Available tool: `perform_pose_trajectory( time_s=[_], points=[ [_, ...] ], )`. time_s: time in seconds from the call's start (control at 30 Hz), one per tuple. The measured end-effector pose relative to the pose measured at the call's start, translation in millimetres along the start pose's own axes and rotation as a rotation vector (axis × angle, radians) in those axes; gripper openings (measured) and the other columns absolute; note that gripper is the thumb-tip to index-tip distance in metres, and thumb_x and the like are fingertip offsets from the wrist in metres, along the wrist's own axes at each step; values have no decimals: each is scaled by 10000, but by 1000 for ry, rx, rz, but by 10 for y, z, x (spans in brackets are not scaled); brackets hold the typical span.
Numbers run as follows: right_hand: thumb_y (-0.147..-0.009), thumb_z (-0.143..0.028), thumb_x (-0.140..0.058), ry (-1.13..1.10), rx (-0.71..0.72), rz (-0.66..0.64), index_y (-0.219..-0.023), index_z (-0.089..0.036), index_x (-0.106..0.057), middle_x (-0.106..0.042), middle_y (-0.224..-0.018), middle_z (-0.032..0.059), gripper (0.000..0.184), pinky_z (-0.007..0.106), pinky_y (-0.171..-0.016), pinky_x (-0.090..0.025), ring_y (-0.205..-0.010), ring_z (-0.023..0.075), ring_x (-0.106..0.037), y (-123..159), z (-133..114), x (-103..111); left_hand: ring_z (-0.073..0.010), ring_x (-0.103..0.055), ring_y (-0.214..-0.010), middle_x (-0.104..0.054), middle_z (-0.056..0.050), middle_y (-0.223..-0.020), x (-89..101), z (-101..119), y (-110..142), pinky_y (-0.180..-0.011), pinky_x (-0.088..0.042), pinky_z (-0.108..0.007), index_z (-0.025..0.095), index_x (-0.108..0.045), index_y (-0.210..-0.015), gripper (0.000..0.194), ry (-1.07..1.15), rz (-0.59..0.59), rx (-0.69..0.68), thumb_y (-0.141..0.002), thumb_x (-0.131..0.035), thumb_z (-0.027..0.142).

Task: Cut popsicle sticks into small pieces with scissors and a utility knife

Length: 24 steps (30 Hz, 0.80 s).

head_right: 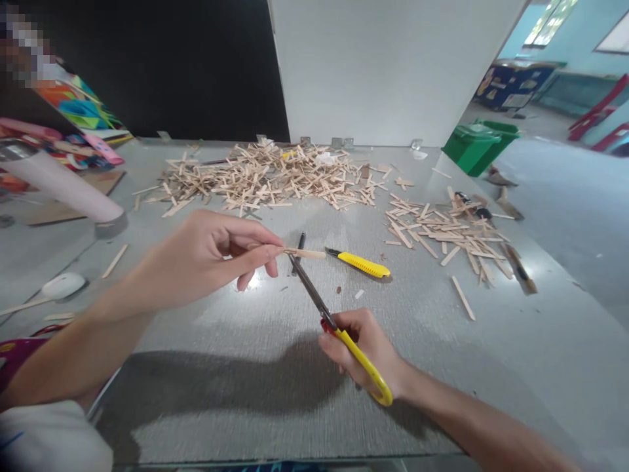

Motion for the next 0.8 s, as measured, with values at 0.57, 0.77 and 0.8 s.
perform_pose_trajectory(
  time_s=[0.57, 0.77, 0.8],
  points=[
    [-985, -540, -781, 23, 3, -49, -649, -234, -453, -381, -517, -72, 561, 237, -424, -207, -463, 78, -313, -15, -9, 7, -78, -619, -515, -770, 11, -704, 14, 26, -2, -480, -445, -165, 203, -811, -893, 162, -104, -10, -45, -1021, -719, 240],
    [-962, -572, -785, 16, -35, -43, -624, -228, -480, -410, -509, -64, 570, 230, -422, -222, -457, 78, -326, -12, -53, -8, -82, -626, -523, -788, -9, -743, 29, -14, -26, -471, -461, -155, 187, -819, -1005, 154, 1, -58, 10, -1060, -718, 290],
    [-957, -583, -781, 11, -49, -32, -619, -231, -476, -410, -502, -64, 576, 228, -418, -226, -450, 78, -329, -13, -41, -12, -87, -636, -529, -797, -20, -763, 25, -30, -30, -466, -466, -157, 182, -823, -1042, 169, 32, -70, 24, -1070, -723, 316]
  ],
)
Point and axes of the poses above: each hand's wrist, its own y-axis away from the middle knuckle, its own x-axis out of the back of the hand, z = x × y, the point moved 2 cm from there along -y, towards the middle knuckle
